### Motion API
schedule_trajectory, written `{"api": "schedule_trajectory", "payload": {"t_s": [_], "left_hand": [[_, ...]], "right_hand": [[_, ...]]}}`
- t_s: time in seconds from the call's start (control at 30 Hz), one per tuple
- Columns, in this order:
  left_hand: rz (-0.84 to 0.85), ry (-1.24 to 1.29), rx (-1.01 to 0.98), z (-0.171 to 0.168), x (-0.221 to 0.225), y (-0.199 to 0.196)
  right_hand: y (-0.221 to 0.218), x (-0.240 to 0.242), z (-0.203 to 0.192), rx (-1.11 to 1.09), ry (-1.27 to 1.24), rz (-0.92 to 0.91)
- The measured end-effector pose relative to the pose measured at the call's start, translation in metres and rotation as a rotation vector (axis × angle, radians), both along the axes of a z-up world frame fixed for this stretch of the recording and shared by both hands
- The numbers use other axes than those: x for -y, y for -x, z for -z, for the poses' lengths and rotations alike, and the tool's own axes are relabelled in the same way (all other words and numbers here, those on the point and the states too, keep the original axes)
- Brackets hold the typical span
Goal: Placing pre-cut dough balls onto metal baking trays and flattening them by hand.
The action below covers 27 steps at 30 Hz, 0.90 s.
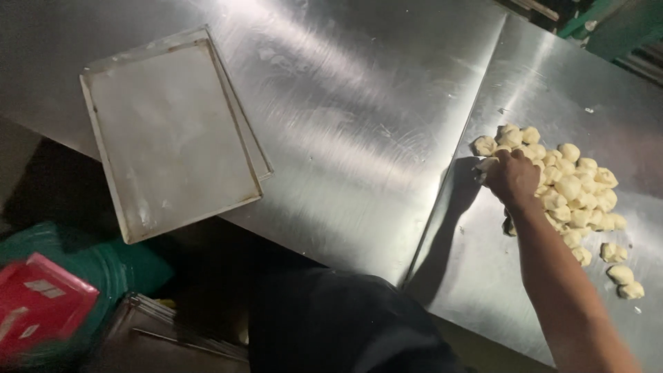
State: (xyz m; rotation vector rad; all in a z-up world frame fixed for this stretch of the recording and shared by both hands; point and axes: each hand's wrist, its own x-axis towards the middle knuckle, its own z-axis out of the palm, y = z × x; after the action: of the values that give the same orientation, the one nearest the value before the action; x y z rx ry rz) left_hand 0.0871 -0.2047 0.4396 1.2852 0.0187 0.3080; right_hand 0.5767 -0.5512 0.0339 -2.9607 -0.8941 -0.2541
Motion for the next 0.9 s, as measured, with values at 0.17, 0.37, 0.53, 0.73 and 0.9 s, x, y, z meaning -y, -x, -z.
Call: {"api": "schedule_trajectory", "payload": {"t_s": [0.17, 0.37, 0.53, 0.73, 0.9], "left_hand": [[0.056, -0.066, -0.056, 0.059, -0.032, -0.018], [0.092, -0.211, -0.131, 0.196, -0.051, -0.037], [0.029, -0.356, -0.363, 0.334, -0.032, -0.119], [0.234, 0.288, -0.576, 0.393, 0.034, -0.171], [0.144, 0.228, -0.515, 0.382, 0.049, -0.162]], "right_hand": [[0.003, -0.012, 0.03, -0.053, -0.09, 0.007], [0.053, -0.013, 0.026, 0.057, -0.201, 0.028], [0.152, -0.072, 0.029, -0.627, -1.034, 0.128], [0.253, -0.143, -0.057, -1.17, -1.432, 0.036], [0.271, -0.113, -0.058, -0.985, -1.101, 0.005]]}}
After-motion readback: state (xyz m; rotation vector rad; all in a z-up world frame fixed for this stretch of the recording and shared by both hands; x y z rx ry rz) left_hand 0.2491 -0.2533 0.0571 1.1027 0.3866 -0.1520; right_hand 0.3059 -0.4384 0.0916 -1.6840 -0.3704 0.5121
